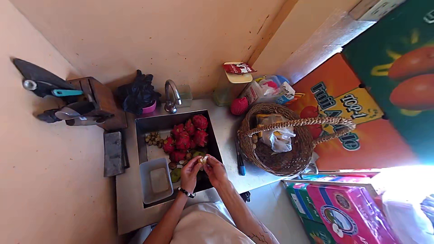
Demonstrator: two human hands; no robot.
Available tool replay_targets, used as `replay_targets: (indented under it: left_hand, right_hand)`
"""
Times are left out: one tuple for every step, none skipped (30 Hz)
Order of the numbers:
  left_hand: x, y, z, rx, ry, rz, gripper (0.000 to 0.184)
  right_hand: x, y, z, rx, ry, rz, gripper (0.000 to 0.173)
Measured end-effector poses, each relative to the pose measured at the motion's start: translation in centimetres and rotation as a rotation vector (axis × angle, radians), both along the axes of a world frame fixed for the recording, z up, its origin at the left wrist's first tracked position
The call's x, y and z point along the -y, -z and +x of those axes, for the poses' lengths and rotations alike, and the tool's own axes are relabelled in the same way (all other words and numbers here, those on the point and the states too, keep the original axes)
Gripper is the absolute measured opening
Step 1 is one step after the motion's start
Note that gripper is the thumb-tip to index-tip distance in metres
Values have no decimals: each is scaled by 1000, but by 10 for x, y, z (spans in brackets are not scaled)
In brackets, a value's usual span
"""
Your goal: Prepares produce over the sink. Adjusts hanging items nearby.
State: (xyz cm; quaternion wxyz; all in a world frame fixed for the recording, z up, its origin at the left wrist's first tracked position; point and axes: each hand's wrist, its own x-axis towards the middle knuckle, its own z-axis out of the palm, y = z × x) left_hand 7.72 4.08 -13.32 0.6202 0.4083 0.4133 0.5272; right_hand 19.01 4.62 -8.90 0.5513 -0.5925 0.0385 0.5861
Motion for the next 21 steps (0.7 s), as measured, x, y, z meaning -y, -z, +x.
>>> replay_targets:
  left_hand:
    - [0, 1, 0, 3, -6, -12, 30]
    - [0, 1, 0, -9, -17, -18, 30]
    - [0, 1, 0, -35, -30, -21, 30]
    - [-1, 0, 0, -65, -45, -17, 31]
    - [-2, -1, -1, -89, -59, -13, 31]
    - [-2, -1, -2, -107, -69, -12, 31]
    - [-2, -1, -3, -120, -74, -15, 32]
    - [-2, -1, -3, -128, -78, -22, 32]
    - [0, 0, -3, -134, -76, -30, 32]
    - [1, 0, -3, -131, -67, -35, 32]
    - [2, 0, -2, -116, -56, -43, 32]
    - [3, -1, -2, -92, -47, -56, 32]
    - [4, -3, -1, -62, -44, -77, 32]
    - [4, -6, -1, -38, -54, -100, 31]
    - [3, -9, 0, -27, -69, -126, 28]
    - [3, -13, 2, -34, -90, -155, 23]
    - [4, -17, 3, -49, -108, -176, 19]
    - [4, -19, 4, -63, -120, -188, 17]
    - [4, -19, 5, -69, -130, -193, 16]
    - [4, -19, 6, -67, -140, -193, 16]
    - [5, -19, 7, -59, -153, -191, 15]
  right_hand:
    - [0, 3, -2, 85, -33, 16, 22]
    - [2, 7, -1, 217, -104, 59, 22]
    - [4, 10, 1, 387, -194, 121, 24]
    - [7, 13, 6, 565, -278, 183, 31]
    - [9, 13, 9, 723, -340, 237, 36]
    - [11, 11, 11, 826, -374, 287, 35]
    - [13, 8, 12, 874, -401, 335, 28]
    - [14, 6, 11, 899, -435, 372, 23]
    - [15, 8, 10, 928, -463, 400, 20]
    - [16, 11, 9, 977, -477, 424, 18]
    - [17, 15, 9, 1055, -483, 449, 16]
    - [17, 20, 9, 1152, -484, 485, 15]
    - [19, 23, 8, 1260, -487, 522, 14]
    - [20, 26, 7, 1358, -486, 560, 14]
    - [21, 28, 6, 1432, -482, 592, 14]
    - [22, 29, 5, 1476, -473, 614, 15]
    - [24, 29, 2, 1489, -457, 617, 15]
    - [25, 30, 0, 1475, -430, 604, 15]
    - [26, 30, -2, 1430, -399, 574, 15]
    - [26, 30, -3, 1365, -367, 537, 15]
    - [25, 29, -4, 1299, -340, 502, 15]
